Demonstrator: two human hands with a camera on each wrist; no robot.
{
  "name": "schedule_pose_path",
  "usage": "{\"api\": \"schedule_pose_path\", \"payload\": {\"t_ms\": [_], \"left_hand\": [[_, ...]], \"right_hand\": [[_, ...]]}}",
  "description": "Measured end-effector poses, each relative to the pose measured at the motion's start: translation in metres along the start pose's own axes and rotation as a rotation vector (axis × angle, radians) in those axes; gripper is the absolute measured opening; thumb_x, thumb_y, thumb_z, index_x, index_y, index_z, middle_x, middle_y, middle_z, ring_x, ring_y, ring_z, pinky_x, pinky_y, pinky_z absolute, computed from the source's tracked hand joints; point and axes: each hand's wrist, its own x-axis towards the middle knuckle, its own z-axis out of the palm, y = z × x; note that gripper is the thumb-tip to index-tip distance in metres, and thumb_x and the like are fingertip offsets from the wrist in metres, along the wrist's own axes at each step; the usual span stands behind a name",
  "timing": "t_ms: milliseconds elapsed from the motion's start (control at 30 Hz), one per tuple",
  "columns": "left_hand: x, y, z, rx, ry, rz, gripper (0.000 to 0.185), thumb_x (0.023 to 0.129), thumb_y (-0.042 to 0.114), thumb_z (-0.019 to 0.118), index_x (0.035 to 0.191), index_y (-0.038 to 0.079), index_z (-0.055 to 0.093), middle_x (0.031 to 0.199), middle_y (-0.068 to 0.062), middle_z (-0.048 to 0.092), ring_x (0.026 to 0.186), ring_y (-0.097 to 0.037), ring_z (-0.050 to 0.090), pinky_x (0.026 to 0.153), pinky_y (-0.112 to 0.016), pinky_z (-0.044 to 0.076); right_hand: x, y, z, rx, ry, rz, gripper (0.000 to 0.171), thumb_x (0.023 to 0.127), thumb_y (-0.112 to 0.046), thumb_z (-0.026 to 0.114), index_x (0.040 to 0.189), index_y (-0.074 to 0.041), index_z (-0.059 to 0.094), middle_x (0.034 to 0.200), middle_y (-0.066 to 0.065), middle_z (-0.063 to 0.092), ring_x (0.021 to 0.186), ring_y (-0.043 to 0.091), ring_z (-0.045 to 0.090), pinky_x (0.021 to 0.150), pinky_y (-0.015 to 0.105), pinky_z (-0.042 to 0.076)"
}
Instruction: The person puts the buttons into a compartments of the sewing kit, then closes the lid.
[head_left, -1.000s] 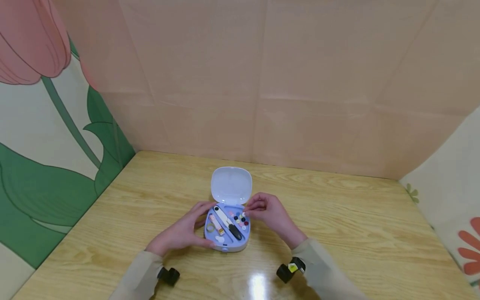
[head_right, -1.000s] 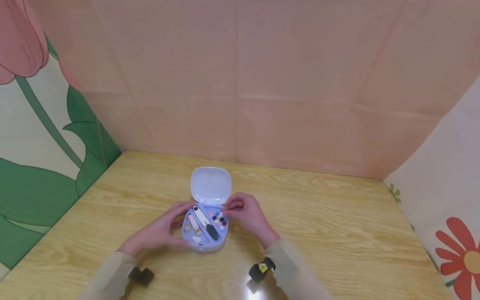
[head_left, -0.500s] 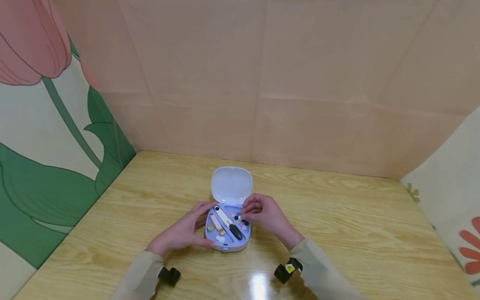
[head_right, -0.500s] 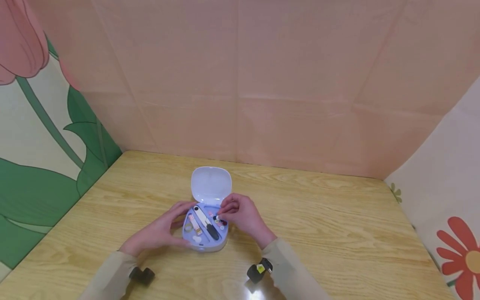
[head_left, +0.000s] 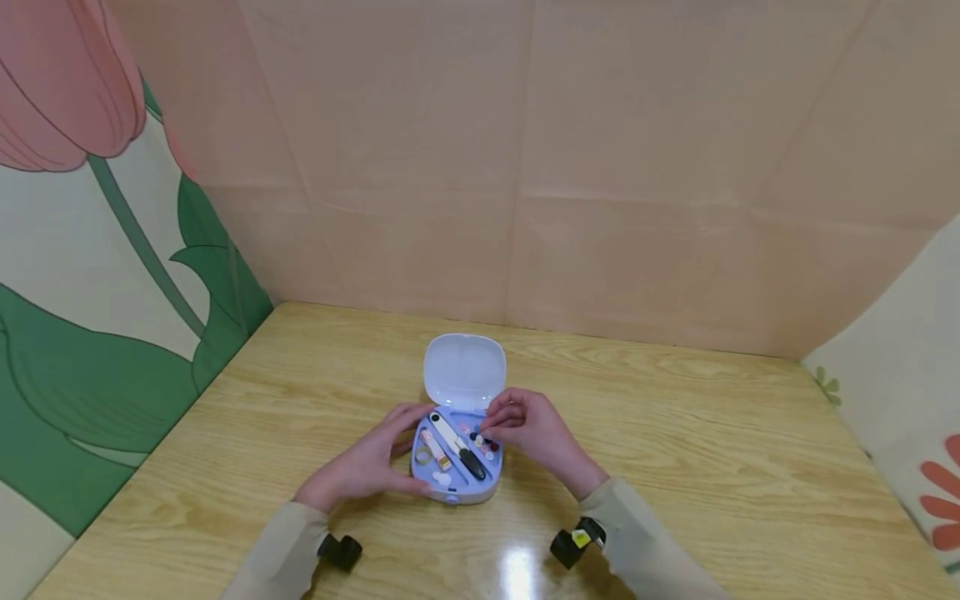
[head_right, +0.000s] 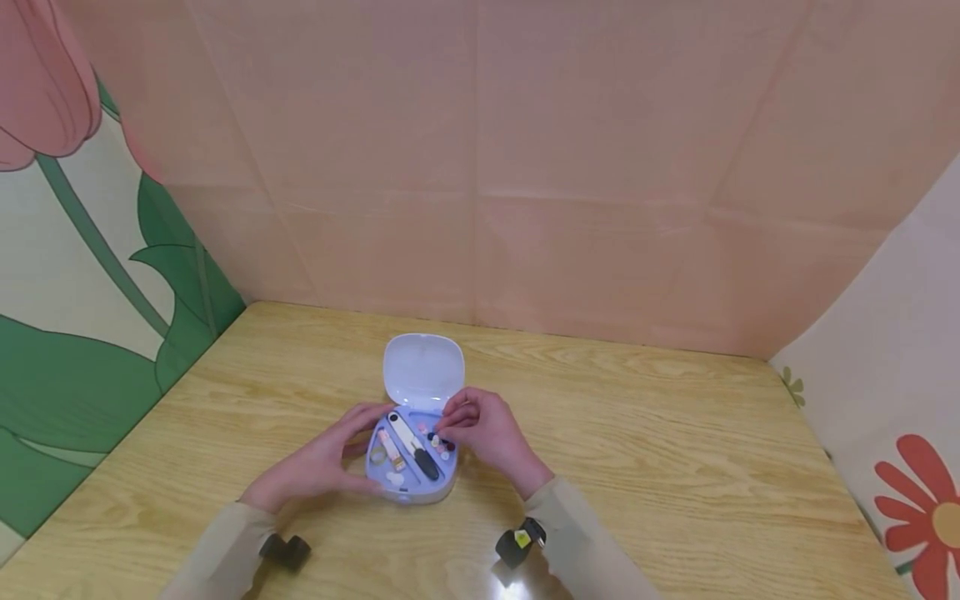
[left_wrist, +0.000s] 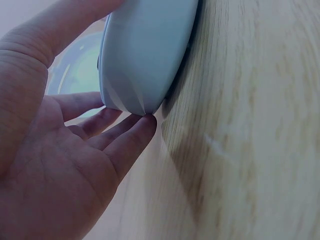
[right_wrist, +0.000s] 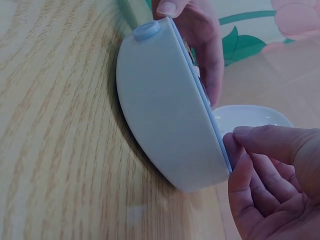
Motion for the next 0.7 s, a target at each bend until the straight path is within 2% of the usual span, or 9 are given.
{"api": "schedule_pose_path", "payload": {"t_ms": [233,467,567,700], "left_hand": [[0.0,0.001,-0.001,-0.005,0.002,-0.005,0.101,0.069,0.018,0.087,0.15,0.019,0.028,0.145,-0.002,0.028,0.136,-0.02,0.03,0.111,-0.03,0.03],[0.0,0.001,-0.001,-0.015,-0.002,-0.006,0.1,0.069,0.018,0.087,0.15,0.021,0.029,0.144,-0.002,0.029,0.136,-0.021,0.03,0.111,-0.03,0.03],[0.0,0.001,-0.001,-0.013,-0.002,-0.009,0.1,0.069,0.018,0.087,0.15,0.022,0.029,0.144,-0.002,0.029,0.136,-0.021,0.03,0.111,-0.031,0.03],[0.0,0.001,-0.001,-0.012,-0.002,-0.018,0.1,0.069,0.019,0.087,0.15,0.023,0.029,0.144,-0.001,0.028,0.136,-0.022,0.03,0.111,-0.031,0.03]], "right_hand": [[-0.004,-0.005,0.002,-0.031,0.018,-0.001,0.018,0.082,0.002,0.072,0.096,0.002,0.061,0.088,0.011,0.069,0.082,0.024,0.066,0.07,0.03,0.059],[-0.008,-0.001,0.0,-0.024,0.002,-0.039,0.018,0.085,-0.005,0.072,0.099,0.001,0.063,0.092,0.011,0.069,0.085,0.024,0.065,0.072,0.028,0.057],[-0.01,0.002,-0.003,0.001,-0.019,-0.042,0.021,0.087,-0.011,0.071,0.103,0.001,0.065,0.094,0.011,0.069,0.087,0.024,0.066,0.075,0.029,0.057],[-0.013,0.006,-0.009,0.098,-0.056,-0.034,0.03,0.093,-0.018,0.064,0.111,0.005,0.062,0.1,0.016,0.068,0.094,0.029,0.065,0.082,0.039,0.057]]}}
